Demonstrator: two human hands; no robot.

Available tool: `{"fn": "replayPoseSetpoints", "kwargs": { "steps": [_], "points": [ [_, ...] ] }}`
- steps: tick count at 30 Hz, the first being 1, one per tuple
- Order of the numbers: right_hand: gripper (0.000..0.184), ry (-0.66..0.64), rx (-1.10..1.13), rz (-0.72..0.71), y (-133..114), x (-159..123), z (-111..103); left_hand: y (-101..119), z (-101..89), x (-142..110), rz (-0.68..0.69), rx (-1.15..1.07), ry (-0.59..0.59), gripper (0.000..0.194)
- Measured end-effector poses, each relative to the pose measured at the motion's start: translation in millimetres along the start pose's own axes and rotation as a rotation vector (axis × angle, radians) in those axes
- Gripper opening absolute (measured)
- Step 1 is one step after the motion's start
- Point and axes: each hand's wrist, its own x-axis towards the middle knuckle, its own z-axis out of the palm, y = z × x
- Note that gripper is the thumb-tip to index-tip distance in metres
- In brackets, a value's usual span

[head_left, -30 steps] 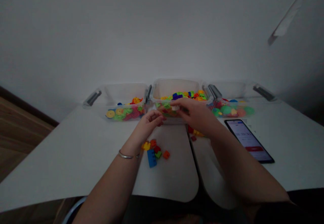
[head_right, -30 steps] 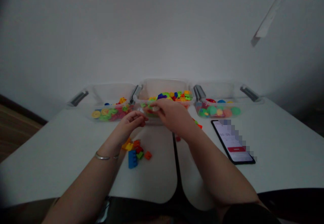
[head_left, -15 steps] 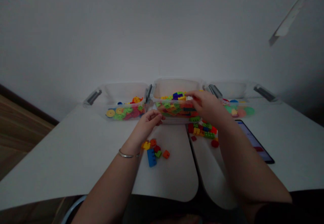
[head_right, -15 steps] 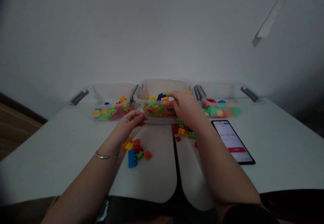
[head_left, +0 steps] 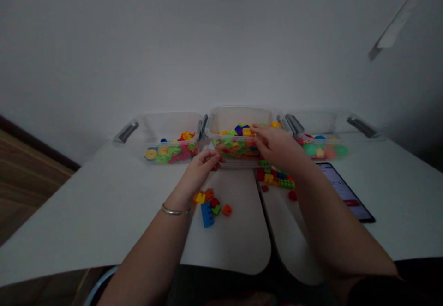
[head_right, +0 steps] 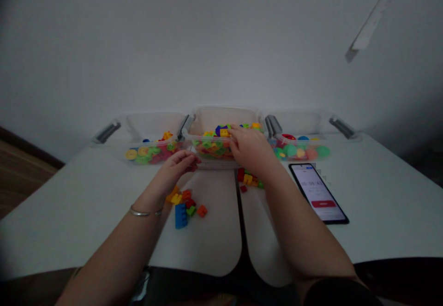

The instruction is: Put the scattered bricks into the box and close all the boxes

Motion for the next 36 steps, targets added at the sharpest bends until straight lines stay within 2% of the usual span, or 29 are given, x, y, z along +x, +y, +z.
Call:
{"fn": "replayPoseSetpoints", "kwargs": {
  "steps": [5, 9, 12, 15, 20, 23, 27, 30, 36],
  "points": [
    [0.043, 0.095, 0.069, 0.009, -0.5, -2.2, -1.3, -2.2, -0.7, 1.1, 0.007, -0.016, 0.008, 0.023],
    [0.04, 0.203, 0.125, -0.023, -10.3, -4.3, -10.0, -1.9, -0.9, 1.2, 0.016, -0.035, 0.02, 0.026],
    [0.035, 0.205, 0.215, -0.077, -22.1, -6.6, -17.2, 0.1, -0.8, 1.6, 0.01, -0.065, 0.041, 0.03],
    [0.03, 0.083, 0.296, -0.158, -32.8, -8.6, -15.9, 2.3, -0.9, 2.3, -0.001, -0.091, 0.054, 0.031],
    [0.027, -0.308, 0.305, -0.346, -42.5, -10.3, 6.4, 4.3, -0.7, 3.2, 0.002, -0.088, 0.055, 0.029],
    [0.025, -0.499, 0.266, -0.382, -48.1, -11.7, 18.3, 4.7, 0.0, 3.9, 0.003, -0.08, 0.058, 0.028],
    [0.024, -0.722, 0.235, -0.389, -57.2, -14.4, 23.7, 5.0, 1.4, 4.9, -0.012, -0.097, 0.068, 0.027],
    [0.028, -0.797, 0.186, -0.352, -61.1, -16.2, 25.6, 5.4, 2.5, 5.1, -0.019, -0.091, 0.073, 0.026],
    [0.035, -0.821, 0.153, -0.342, -59.1, -17.6, 33.7, 6.3, 3.6, 4.8, -0.019, -0.083, 0.075, 0.027]
  ]
}}
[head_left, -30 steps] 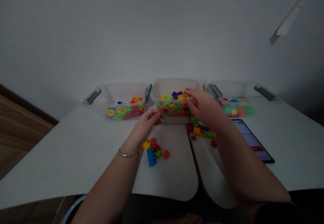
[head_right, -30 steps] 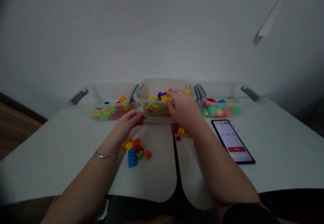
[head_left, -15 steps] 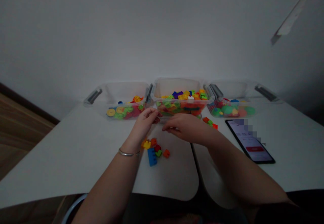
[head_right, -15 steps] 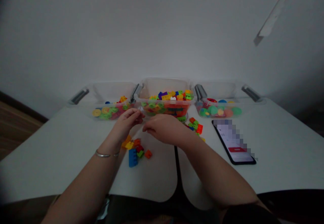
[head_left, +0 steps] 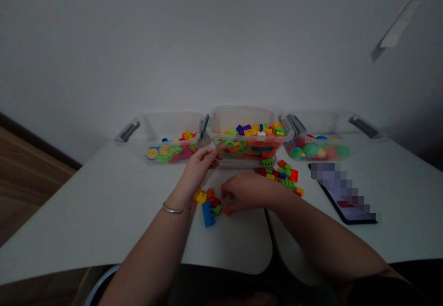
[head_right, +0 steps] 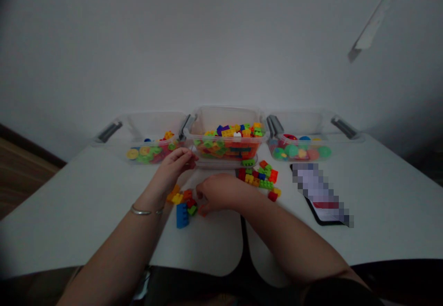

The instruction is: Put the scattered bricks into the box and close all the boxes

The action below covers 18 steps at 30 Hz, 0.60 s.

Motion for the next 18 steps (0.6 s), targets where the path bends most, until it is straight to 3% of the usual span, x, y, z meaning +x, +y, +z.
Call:
{"fn": "replayPoseSetpoints", "kwargs": {
  "steps": [3, 6, 13, 18],
  "points": [
    [0.035, -0.02, -0.001, 0.013, 1.2, 2.0, 1.2, -0.4, 0.1, 0.0, 0.001, 0.001, -0.002, 0.028],
    [0.024, -0.015, -0.035, 0.033, 1.1, 3.1, 0.4, -1.4, -0.2, 0.3, 0.004, 0.002, -0.003, 0.028],
    [0.024, 0.191, -0.195, 0.16, 2.3, 1.7, -0.4, -2.3, -1.2, 0.5, 0.018, 0.005, -0.005, 0.027],
    [0.023, 0.163, -0.179, 0.117, 0.9, 5.4, 3.6, -2.6, -1.3, 0.4, 0.027, 0.011, -0.004, 0.026]
  ]
}}
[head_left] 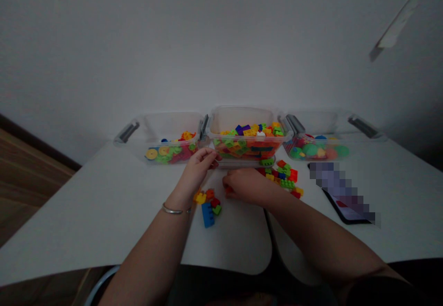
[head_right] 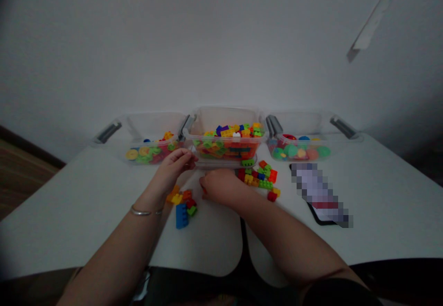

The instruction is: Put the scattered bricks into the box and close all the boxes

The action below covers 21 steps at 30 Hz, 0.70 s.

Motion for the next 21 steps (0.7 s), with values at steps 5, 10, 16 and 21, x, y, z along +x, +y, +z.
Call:
{"fn": "replayPoseSetpoints", "kwargs": {
  "steps": [5, 10, 16, 21],
  "points": [
    [0.027, 0.039, 0.082, -0.034, 3.7, 0.3, -3.4, -1.8, -1.1, 1.0, -0.001, -0.001, -0.003, 0.027],
    [0.032, 0.238, 0.244, -0.077, 23.6, -18.6, -29.9, -2.0, -4.2, -0.9, -0.005, 0.002, -0.007, 0.027],
    [0.032, 0.729, 0.186, 0.108, 66.2, -46.9, -50.8, -3.4, -7.0, -3.9, -0.03, 0.018, 0.007, 0.03],
    [0.033, 0.858, 0.012, 0.337, 90.3, -54.3, -48.3, -4.7, -8.0, -4.4, -0.018, 0.001, 0.012, 0.029]
  ]
}}
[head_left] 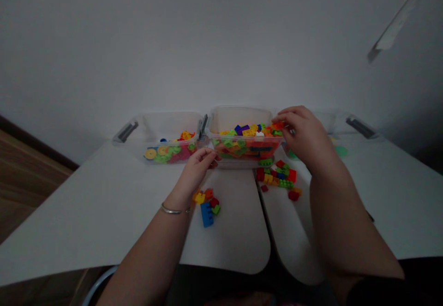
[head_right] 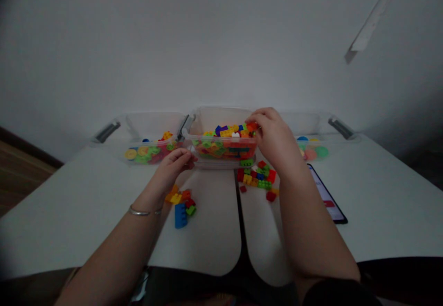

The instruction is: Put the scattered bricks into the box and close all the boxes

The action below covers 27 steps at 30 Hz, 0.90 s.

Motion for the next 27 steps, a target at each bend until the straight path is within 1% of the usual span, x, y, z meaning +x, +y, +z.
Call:
{"fn": "replayPoseSetpoints", "kwargs": {
  "steps": [3, 6, 9, 12, 16, 21, 24, 27],
  "points": [
    [0.036, -0.064, -0.073, 0.01, 6.9, -0.5, 3.2, -1.1, -0.6, 1.3, -0.001, -0.004, -0.004, 0.028],
    [0.039, -0.175, -0.108, -0.019, 7.5, -0.2, 5.7, -1.7, -0.7, 2.3, -0.001, -0.001, -0.001, 0.027],
    [0.037, -0.295, -0.154, 0.012, 0.8, 1.2, 5.4, -1.8, -0.4, 2.1, 0.003, -0.005, 0.003, 0.025],
    [0.036, -0.341, -0.172, 0.065, -9.4, 1.9, 3.8, -1.9, -0.2, 2.0, 0.003, -0.008, -0.002, 0.025],
    [0.036, -0.317, -0.207, 0.059, -16.9, 0.7, 3.4, -2.6, -0.6, 2.7, -0.001, -0.005, -0.002, 0.026],
    [0.033, -0.213, -0.283, -0.045, -21.0, -1.3, -0.2, -2.7, -0.5, 2.9, 0.004, -0.005, 0.012, 0.026],
    [0.03, -0.144, -0.191, -0.078, -31.3, -2.3, -4.6, -2.3, 0.1, 3.6, 0.02, -0.026, 0.044, 0.026],
    [0.025, -0.108, -0.038, -0.13, -46.9, -3.8, -3.9, -1.7, 0.8, 5.9, 0.046, -0.089, 0.139, 0.027]
  ]
}}
